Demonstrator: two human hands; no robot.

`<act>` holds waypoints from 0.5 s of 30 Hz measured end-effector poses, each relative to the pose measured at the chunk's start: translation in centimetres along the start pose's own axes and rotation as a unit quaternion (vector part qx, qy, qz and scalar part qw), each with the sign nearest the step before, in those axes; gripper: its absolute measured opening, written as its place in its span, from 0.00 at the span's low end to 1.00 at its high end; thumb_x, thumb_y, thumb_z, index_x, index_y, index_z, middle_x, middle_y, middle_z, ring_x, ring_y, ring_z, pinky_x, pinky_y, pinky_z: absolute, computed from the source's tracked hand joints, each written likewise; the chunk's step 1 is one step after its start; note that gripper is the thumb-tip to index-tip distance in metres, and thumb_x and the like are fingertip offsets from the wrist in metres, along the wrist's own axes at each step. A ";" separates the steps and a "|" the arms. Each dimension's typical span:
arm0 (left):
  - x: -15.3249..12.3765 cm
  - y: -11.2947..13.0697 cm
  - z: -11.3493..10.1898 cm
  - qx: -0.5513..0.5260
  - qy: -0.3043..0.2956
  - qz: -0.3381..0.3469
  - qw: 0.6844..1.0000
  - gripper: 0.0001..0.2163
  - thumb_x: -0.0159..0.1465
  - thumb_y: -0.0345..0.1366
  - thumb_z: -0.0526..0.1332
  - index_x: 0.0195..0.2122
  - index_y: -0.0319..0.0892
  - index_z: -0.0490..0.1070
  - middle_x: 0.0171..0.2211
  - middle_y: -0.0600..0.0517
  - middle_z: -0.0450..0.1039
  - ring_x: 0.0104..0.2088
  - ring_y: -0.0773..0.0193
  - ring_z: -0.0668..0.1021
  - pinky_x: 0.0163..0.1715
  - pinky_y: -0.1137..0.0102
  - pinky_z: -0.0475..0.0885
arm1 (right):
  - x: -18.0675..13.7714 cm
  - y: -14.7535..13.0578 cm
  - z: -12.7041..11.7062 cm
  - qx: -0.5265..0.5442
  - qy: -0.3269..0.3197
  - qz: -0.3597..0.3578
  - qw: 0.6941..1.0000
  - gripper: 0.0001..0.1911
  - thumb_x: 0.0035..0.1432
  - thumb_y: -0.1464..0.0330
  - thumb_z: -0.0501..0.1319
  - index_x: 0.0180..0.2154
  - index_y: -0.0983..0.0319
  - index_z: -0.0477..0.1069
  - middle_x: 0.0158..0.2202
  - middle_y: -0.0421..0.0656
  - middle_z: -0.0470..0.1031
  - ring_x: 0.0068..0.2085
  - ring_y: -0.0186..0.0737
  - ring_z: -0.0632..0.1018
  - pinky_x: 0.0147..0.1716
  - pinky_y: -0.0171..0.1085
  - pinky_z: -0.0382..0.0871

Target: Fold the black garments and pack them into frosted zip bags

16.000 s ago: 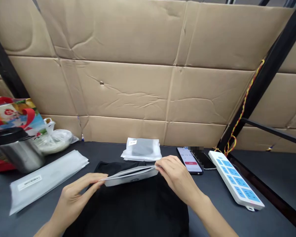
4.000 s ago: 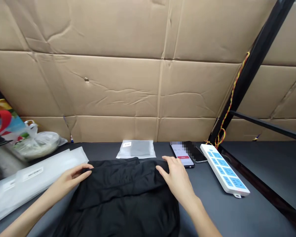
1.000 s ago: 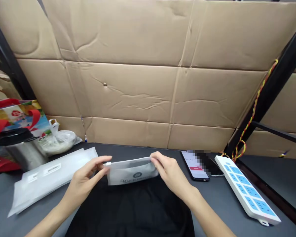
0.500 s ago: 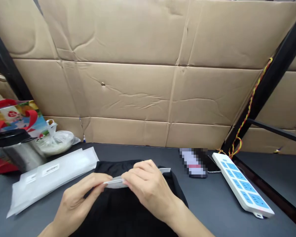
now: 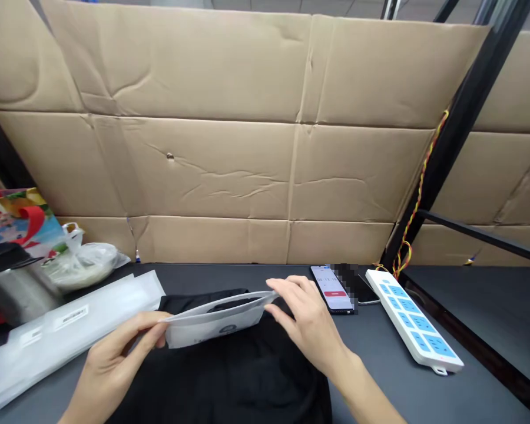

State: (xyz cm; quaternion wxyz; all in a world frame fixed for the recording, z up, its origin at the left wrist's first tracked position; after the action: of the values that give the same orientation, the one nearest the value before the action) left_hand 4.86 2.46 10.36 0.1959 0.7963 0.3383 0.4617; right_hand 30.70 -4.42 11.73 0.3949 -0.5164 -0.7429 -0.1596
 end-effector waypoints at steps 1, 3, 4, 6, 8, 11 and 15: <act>0.0 0.2 0.2 0.002 -0.005 0.007 1.000 0.04 0.64 0.37 0.59 0.37 0.47 0.73 0.30 0.55 0.74 0.30 0.64 0.76 0.32 0.74 0.69 | 0.1 -1.1 0.0 -0.002 0.003 -0.019 1.000 0.16 0.63 0.68 0.59 0.52 0.59 0.66 0.46 0.45 0.75 0.47 0.43 0.72 0.47 0.44 0.67; -0.1 0.6 0.5 0.005 -0.016 0.025 1.000 0.05 0.65 0.37 0.59 0.38 0.47 0.74 0.33 0.54 0.75 0.31 0.63 0.76 0.34 0.74 0.70 | 0.4 -3.2 0.3 -0.001 -0.008 -0.054 0.999 0.10 0.63 0.71 0.57 0.47 0.59 0.69 0.42 0.44 0.76 0.45 0.41 0.73 0.45 0.42 0.67; -0.1 0.8 0.6 0.007 -0.019 0.032 0.999 0.05 0.65 0.36 0.59 0.38 0.47 0.74 0.34 0.54 0.75 0.31 0.63 0.77 0.34 0.74 0.70 | 0.6 -4.0 0.5 0.005 -0.020 -0.062 0.998 0.08 0.64 0.73 0.55 0.44 0.59 0.70 0.39 0.43 0.77 0.43 0.40 0.73 0.43 0.41 0.67; -0.2 1.0 0.6 0.011 -0.020 0.034 0.999 0.05 0.65 0.36 0.59 0.39 0.48 0.74 0.35 0.54 0.76 0.31 0.63 0.77 0.35 0.74 0.70 | 0.8 -5.0 1.0 0.035 -0.064 -0.056 0.996 0.09 0.64 0.76 0.53 0.39 0.60 0.70 0.35 0.42 0.76 0.40 0.39 0.73 0.41 0.40 0.67; -0.3 1.2 0.6 0.017 -0.015 0.036 0.999 0.05 0.64 0.36 0.59 0.39 0.48 0.74 0.35 0.54 0.76 0.31 0.63 0.77 0.35 0.74 0.71 | 0.8 -5.5 1.4 0.088 -0.123 -0.040 0.988 0.08 0.63 0.75 0.54 0.35 0.60 0.69 0.38 0.43 0.76 0.42 0.39 0.74 0.45 0.40 0.67; -0.5 1.5 0.8 0.012 -0.024 0.051 0.998 0.06 0.65 0.34 0.59 0.40 0.47 0.74 0.36 0.53 0.76 0.32 0.63 0.78 0.36 0.74 0.72 | 0.9 -5.8 1.3 0.142 -0.160 -0.016 0.977 0.06 0.63 0.72 0.56 0.36 0.58 0.70 0.46 0.41 0.75 0.48 0.37 0.74 0.51 0.38 0.66; -1.0 2.0 2.0 -0.006 -0.062 0.066 0.996 0.08 0.66 0.32 0.56 0.42 0.47 0.73 0.40 0.51 0.76 0.33 0.63 0.78 0.35 0.74 0.73 | 1.5 -6.2 2.1 0.066 -0.162 0.021 0.984 0.21 0.57 0.72 0.64 0.51 0.56 0.64 0.49 0.41 0.73 0.50 0.40 0.74 0.49 0.38 0.69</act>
State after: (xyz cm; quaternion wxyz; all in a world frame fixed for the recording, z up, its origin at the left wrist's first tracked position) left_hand 6.92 0.33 10.02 0.1901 0.8426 0.2696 0.4257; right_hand 24.09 -4.67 12.58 0.3056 -0.5236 -0.7951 -0.0157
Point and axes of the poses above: each hand's wrist, its own x-axis towards the middle knuckle, its own z-axis out of the palm, y = z × x, the point moved 8 cm from there along x, towards the middle knuckle
